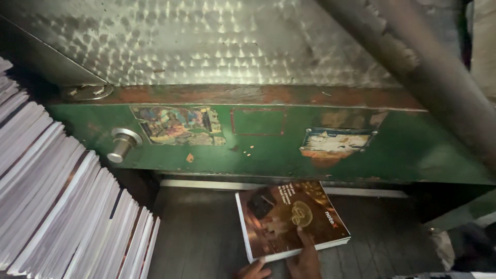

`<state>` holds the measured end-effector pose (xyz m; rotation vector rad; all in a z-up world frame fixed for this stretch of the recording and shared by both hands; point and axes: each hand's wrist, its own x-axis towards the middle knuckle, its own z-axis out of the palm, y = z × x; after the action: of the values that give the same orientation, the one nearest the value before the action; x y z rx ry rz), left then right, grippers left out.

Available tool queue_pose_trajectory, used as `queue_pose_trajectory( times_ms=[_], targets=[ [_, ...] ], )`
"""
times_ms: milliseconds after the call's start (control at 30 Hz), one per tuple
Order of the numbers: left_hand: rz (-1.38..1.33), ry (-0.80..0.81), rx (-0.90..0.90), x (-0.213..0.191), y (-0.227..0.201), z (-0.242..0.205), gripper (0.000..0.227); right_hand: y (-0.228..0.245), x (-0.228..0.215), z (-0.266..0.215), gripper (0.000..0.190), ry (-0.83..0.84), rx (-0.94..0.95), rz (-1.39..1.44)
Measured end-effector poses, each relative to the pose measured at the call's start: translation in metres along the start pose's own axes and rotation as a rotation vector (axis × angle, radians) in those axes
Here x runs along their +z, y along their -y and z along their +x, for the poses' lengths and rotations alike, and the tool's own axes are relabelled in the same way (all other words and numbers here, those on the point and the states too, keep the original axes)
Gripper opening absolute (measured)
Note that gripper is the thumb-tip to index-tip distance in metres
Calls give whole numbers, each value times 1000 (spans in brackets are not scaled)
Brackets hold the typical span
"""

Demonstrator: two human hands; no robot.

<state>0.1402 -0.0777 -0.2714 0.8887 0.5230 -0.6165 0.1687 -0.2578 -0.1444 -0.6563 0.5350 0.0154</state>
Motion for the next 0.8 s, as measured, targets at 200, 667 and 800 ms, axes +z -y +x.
queue_pose_trajectory(
  times_ms=[200, 667, 800],
  targets=[
    [-280, -71, -26, -4, -3, 32, 61, -6, 2, 37, 36, -12, 39, 71],
    [-636, -400, 231, 61, -49, 93, 52, 45, -7, 68, 47, 266, 145, -152],
    [-640, -56, 472, 49, -44, 134, 43, 41, -3, 105, 39, 42, 180, -292]
  ],
)
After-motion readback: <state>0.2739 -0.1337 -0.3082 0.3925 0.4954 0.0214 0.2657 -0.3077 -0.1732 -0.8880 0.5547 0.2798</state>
